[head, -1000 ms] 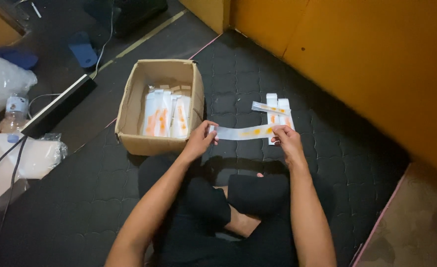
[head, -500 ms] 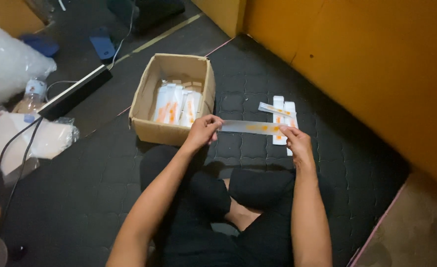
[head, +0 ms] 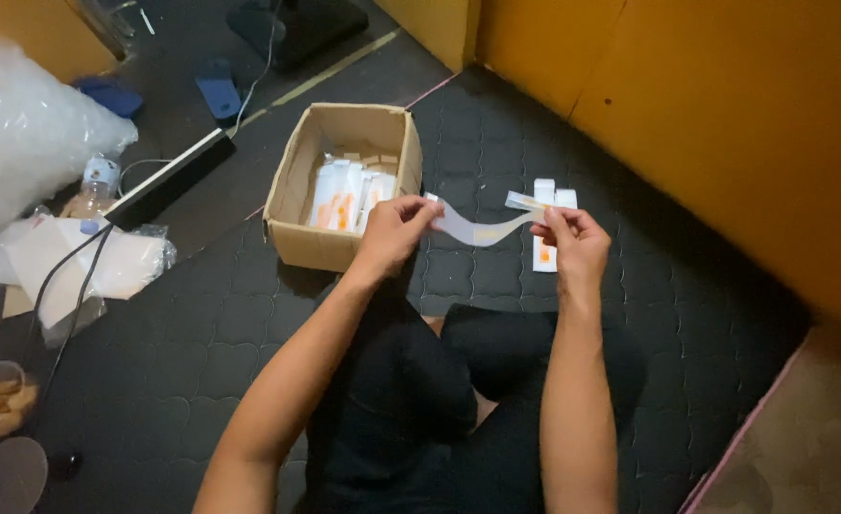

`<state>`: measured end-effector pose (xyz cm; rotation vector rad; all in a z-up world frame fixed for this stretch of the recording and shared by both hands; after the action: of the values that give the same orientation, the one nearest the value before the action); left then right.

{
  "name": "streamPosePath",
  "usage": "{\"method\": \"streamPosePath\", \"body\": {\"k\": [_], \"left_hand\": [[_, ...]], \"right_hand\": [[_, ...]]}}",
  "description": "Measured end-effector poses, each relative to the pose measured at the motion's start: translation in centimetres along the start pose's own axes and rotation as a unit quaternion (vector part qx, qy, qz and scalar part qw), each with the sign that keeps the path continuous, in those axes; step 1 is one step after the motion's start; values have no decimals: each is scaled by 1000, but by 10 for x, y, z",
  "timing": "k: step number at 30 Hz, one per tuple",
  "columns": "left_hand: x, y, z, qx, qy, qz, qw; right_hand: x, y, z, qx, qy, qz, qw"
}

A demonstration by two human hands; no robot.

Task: The person is taking plastic sleeves out of a cardboard box, inspecting them, and then folding or laying them out on the floor.

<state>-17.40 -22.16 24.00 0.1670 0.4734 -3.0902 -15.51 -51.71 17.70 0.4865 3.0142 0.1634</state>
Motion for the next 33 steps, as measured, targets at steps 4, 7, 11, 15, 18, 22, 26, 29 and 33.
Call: {"method": "streamPosePath", "body": {"k": [4,7,11,15,18,22,26,29,33], "left_hand": [[-3,8,-5,-26,24,-11,999],[-17,7,-23,-82,26,-10,996],[-25,8,-69,27,10,12,1000],[-36,22,-130,175,-68,31,982],[-33,24,-132,167,-91,18,982],[-51,45,-148,192,-84,-18,978],[-66,57,-151,181,-74,-60,979],[-77,60,-147,177,-68,-87,978],[-79,59,-148,155,-26,-92,983]], "right_hand": [[5,-8,-2,9,-9,-9,1000],[-9,-18,11,18,-27,-13,999],[-16,-23,53,31,10,-54,998],[-30,-25,83,33,37,-63,997],[-26,-31,88,29,68,-52,996],[-28,-41,91,2,86,-33,996],[-40,-41,108,0,90,-30,996],[-45,-37,113,11,102,-26,994],[-35,-27,97,47,122,-21,991]]}}
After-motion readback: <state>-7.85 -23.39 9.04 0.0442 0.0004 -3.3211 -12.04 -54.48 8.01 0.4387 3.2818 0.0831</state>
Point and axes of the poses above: each hand's wrist, its own x-axis away from the middle knuckle, its own y-axis out of the palm, z = x × y, the point moved 6 cm from there along -x, towards the middle knuckle, and after that the axes turned 2 degrees about y, right-handed, at the moved point
